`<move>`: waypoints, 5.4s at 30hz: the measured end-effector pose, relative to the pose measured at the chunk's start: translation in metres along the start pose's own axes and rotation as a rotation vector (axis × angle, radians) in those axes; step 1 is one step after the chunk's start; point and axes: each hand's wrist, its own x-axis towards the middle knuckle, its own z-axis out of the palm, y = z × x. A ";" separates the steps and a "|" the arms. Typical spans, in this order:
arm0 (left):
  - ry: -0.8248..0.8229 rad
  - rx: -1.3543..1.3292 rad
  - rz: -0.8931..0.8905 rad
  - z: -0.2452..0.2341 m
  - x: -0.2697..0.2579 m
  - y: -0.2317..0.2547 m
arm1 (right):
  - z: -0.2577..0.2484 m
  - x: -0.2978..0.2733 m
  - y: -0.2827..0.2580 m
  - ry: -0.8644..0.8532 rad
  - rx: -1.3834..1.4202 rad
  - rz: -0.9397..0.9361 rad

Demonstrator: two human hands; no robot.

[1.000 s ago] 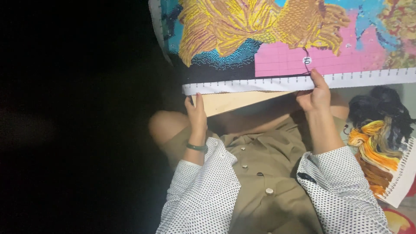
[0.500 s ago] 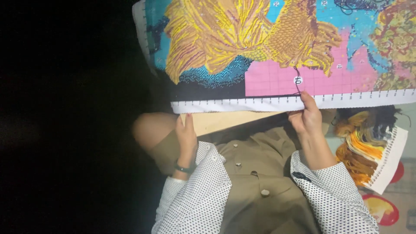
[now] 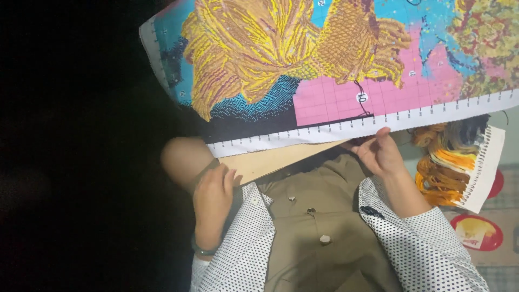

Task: A person is cross-stitching a colorful pattern onto a canvas using a needle and embroidery floss.

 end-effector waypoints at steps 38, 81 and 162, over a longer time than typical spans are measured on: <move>0.109 -0.049 0.730 0.178 0.192 0.191 | 0.100 0.051 -0.134 0.066 -1.594 -0.688; 0.053 -1.186 0.390 0.142 0.095 0.186 | 0.164 -0.020 -0.113 0.070 -0.679 -0.358; -0.490 -1.829 -0.358 0.185 0.105 0.207 | 0.120 -0.050 -0.087 0.268 -0.139 -0.268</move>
